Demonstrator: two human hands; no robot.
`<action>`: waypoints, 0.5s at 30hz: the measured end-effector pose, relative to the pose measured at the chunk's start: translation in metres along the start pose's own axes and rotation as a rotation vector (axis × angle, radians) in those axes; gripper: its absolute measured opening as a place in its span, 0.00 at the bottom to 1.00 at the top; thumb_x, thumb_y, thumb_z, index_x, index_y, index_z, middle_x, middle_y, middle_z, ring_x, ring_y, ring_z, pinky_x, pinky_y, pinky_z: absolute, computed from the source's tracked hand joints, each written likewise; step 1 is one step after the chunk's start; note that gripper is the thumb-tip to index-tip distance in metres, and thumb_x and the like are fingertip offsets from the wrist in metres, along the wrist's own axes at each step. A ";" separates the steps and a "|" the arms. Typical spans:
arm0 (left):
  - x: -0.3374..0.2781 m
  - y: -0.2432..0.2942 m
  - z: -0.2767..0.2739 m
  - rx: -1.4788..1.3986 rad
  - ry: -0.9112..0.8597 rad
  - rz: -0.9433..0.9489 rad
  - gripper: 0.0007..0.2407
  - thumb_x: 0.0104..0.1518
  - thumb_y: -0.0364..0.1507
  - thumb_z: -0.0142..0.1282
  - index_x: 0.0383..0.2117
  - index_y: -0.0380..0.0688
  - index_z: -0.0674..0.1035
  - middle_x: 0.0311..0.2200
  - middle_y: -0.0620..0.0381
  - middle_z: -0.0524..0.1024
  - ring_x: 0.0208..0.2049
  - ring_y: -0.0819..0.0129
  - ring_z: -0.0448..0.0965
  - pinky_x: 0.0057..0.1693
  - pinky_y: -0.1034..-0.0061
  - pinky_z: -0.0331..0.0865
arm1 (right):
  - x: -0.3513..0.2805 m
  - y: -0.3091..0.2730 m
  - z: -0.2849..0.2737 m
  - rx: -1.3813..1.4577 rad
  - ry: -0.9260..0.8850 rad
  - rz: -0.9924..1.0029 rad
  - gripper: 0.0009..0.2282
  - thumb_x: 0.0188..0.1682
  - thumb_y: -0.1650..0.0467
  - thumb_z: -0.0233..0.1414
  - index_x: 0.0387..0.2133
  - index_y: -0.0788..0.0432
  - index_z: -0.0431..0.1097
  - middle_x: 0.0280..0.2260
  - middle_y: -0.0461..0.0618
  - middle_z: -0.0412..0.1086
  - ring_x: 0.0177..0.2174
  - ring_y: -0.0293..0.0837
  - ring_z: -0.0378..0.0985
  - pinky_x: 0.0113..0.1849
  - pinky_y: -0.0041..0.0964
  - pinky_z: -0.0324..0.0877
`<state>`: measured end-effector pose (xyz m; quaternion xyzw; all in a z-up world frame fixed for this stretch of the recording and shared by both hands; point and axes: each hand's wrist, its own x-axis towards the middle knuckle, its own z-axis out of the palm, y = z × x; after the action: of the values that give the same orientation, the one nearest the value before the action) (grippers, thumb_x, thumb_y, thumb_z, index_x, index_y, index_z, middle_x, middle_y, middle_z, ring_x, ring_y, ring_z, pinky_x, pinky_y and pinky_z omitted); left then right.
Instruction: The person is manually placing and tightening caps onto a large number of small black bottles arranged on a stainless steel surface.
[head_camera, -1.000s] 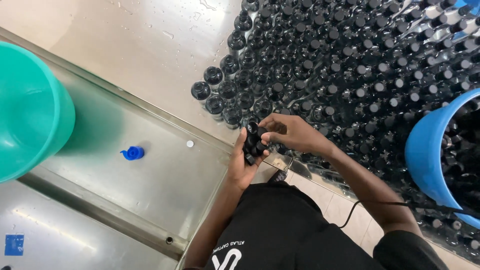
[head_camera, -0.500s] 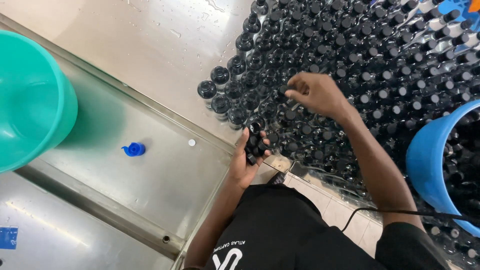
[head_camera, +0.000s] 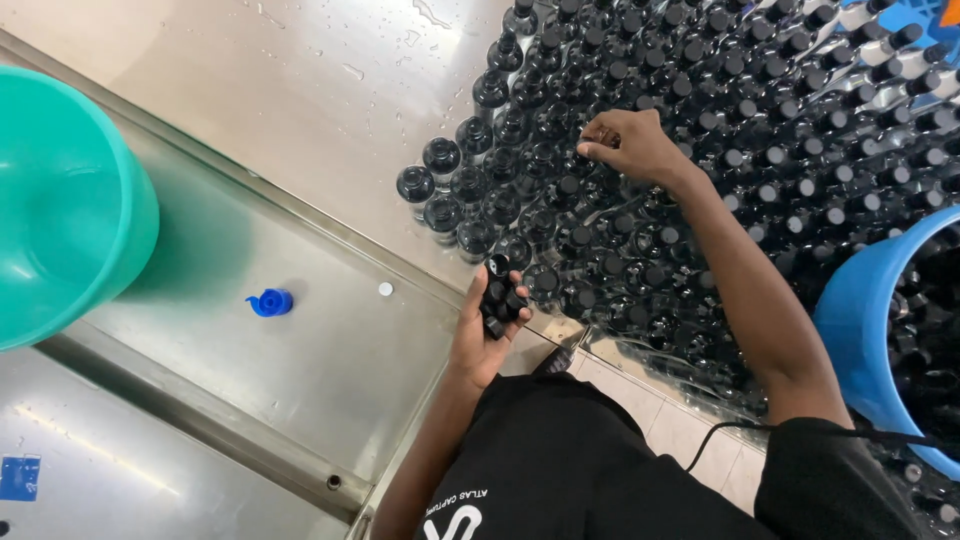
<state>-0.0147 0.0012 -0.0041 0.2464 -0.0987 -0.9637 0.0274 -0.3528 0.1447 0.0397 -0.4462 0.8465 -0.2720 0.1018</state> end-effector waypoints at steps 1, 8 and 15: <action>0.001 -0.001 -0.001 0.002 0.000 0.000 0.17 0.73 0.43 0.53 0.52 0.40 0.74 0.53 0.55 0.73 0.47 0.66 0.78 0.46 0.74 0.80 | 0.000 0.007 0.003 0.001 0.001 0.000 0.12 0.56 0.66 0.67 0.47 0.61 0.81 0.37 0.57 0.81 0.38 0.55 0.86 0.41 0.46 0.77; 0.009 -0.003 -0.008 -0.016 -0.033 -0.018 0.18 0.73 0.43 0.51 0.54 0.41 0.72 0.53 0.56 0.71 0.48 0.67 0.77 0.47 0.74 0.79 | 0.006 0.012 -0.007 0.083 -0.208 0.248 0.18 0.59 0.61 0.62 0.56 0.59 0.77 0.47 0.65 0.79 0.49 0.67 0.82 0.51 0.60 0.74; 0.010 0.001 -0.001 -0.032 0.001 -0.067 0.18 0.72 0.45 0.52 0.55 0.45 0.70 0.53 0.58 0.69 0.49 0.67 0.77 0.49 0.73 0.79 | 0.024 -0.039 -0.029 0.027 -0.508 0.435 0.22 0.61 0.60 0.53 0.67 0.50 0.71 0.54 0.63 0.78 0.55 0.66 0.78 0.56 0.63 0.69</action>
<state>-0.0231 -0.0012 -0.0092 0.2494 -0.0749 -0.9655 -0.0008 -0.3519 0.1182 0.0867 -0.3072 0.8657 -0.1353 0.3714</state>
